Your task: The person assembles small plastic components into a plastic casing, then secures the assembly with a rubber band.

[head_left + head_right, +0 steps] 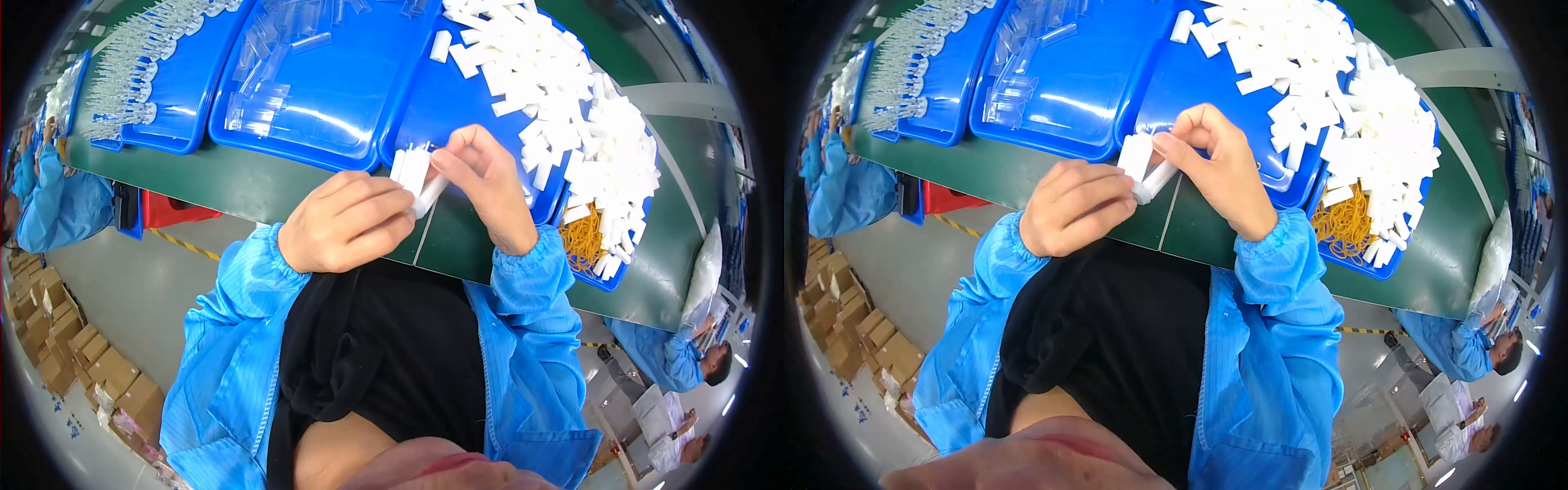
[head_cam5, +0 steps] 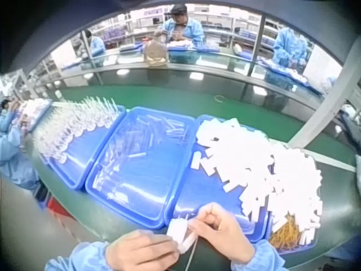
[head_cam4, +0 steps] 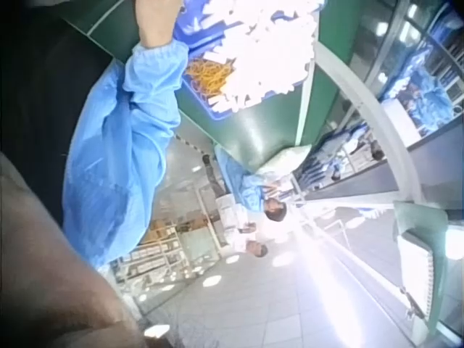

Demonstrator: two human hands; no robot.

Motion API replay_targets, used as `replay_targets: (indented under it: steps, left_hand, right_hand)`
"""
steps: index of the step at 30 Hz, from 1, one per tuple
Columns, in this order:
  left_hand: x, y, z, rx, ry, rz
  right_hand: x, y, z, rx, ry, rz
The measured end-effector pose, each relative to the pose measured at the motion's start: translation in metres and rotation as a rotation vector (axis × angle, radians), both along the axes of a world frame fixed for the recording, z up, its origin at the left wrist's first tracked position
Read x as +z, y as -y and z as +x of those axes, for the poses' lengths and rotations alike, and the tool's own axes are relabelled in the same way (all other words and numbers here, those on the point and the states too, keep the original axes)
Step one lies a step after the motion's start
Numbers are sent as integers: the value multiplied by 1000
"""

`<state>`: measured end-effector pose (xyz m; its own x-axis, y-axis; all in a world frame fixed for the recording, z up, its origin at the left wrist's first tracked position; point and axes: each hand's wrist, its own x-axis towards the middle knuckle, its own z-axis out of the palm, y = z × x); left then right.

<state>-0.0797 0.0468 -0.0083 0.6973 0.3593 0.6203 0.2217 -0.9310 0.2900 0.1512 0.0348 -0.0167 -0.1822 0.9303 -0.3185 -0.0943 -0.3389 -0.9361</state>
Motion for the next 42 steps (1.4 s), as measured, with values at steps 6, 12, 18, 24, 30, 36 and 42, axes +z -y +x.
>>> replay_targets:
  steps: [6, 12, 18, 24, 30, 36, 42]
  left_hand:
    - [3, -1, 0, -57, -1, 45]
    - [7, -4, -5, -24, 41, -36]
    - [-5, -2, -2, 71, 192, -122]
    - [-1, -5, -6, 116, 189, -131]
    - [9, 0, -4, 39, 197, -608]
    - [23, -6, -3, 76, 95, -654]
    - [16, -4, -1, 87, 125, -676]
  right_hand:
    - [15, -1, -2, -13, -26, -27]
    - [25, -1, 4, 64, -71, 72]
    - [21, -4, 13, 185, -153, 277]
    - [15, -11, 13, 232, -142, 473]
    - [15, -9, 9, 230, -145, 507]
    - [8, -10, -3, 132, -101, 562]
    - [14, -4, -15, 27, -63, 489]
